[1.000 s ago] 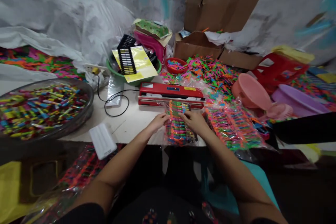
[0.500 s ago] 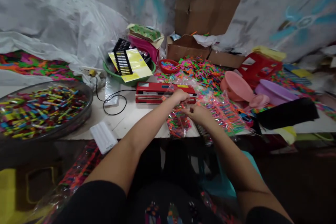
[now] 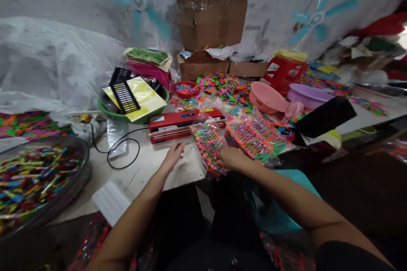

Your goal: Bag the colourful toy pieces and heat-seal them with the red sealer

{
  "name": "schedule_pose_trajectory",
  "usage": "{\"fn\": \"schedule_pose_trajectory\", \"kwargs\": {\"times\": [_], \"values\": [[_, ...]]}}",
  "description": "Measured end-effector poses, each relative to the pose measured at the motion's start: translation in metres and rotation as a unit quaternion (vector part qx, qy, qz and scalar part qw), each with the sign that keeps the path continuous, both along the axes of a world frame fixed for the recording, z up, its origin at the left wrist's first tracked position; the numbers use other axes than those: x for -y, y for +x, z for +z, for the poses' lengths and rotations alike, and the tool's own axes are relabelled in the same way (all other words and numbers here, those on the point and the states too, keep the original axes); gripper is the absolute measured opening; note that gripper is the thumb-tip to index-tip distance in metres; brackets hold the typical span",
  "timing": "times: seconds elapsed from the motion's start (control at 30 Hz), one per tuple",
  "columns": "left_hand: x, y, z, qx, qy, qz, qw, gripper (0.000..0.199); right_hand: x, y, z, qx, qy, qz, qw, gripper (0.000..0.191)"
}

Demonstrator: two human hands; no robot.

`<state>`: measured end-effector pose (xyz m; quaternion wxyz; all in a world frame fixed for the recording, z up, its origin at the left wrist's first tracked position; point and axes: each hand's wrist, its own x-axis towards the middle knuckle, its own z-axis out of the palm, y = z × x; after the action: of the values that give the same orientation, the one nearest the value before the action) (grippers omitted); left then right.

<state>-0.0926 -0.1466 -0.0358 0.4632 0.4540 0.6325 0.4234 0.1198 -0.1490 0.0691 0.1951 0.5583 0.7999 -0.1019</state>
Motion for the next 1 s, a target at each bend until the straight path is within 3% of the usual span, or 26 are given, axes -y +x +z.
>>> {"fn": "schedule_pose_trajectory", "kwargs": {"times": [0.1, 0.23, 0.37, 0.5, 0.6, 0.7, 0.87, 1.0], "values": [[-0.042, 0.004, 0.017, -0.027, 0.085, 0.005, 0.996, 0.034, -0.002, 0.005, 0.008, -0.023, -0.026, 0.001, 0.999, 0.033], [-0.107, 0.011, 0.042, -0.069, 0.196, -0.031, 0.978, 0.047, 0.001, 0.016, 0.023, -0.053, 0.008, 0.001, 0.999, 0.033], [-0.14, 0.022, 0.046, -0.06, 0.193, -0.127, 0.971, 0.036, 0.008, 0.042, 0.032, -0.035, 0.022, 0.022, 0.999, 0.029], [-0.128, 0.034, 0.036, -0.017, 0.19, -0.144, 0.971, 0.022, 0.015, 0.069, 0.038, -0.004, 0.014, -0.02, 1.0, 0.036], [-0.11, 0.04, 0.032, 0.025, 0.195, -0.114, 0.974, 0.028, 0.016, 0.062, 0.03, -0.017, 0.129, -0.069, 0.989, 0.055], [-0.1, 0.042, 0.031, 0.072, 0.186, -0.085, 0.976, 0.035, 0.012, 0.036, 0.009, -0.025, 0.214, -0.093, 0.972, 0.068], [-0.096, 0.044, 0.035, 0.131, 0.169, -0.045, 0.976, 0.041, 0.003, 0.017, -0.018, -0.025, 0.193, -0.069, 0.978, 0.029], [-0.086, 0.046, 0.051, 0.149, 0.175, -0.044, 0.972, 0.042, 0.016, 0.03, -0.01, -0.066, 0.217, -0.034, 0.973, 0.028]]}}
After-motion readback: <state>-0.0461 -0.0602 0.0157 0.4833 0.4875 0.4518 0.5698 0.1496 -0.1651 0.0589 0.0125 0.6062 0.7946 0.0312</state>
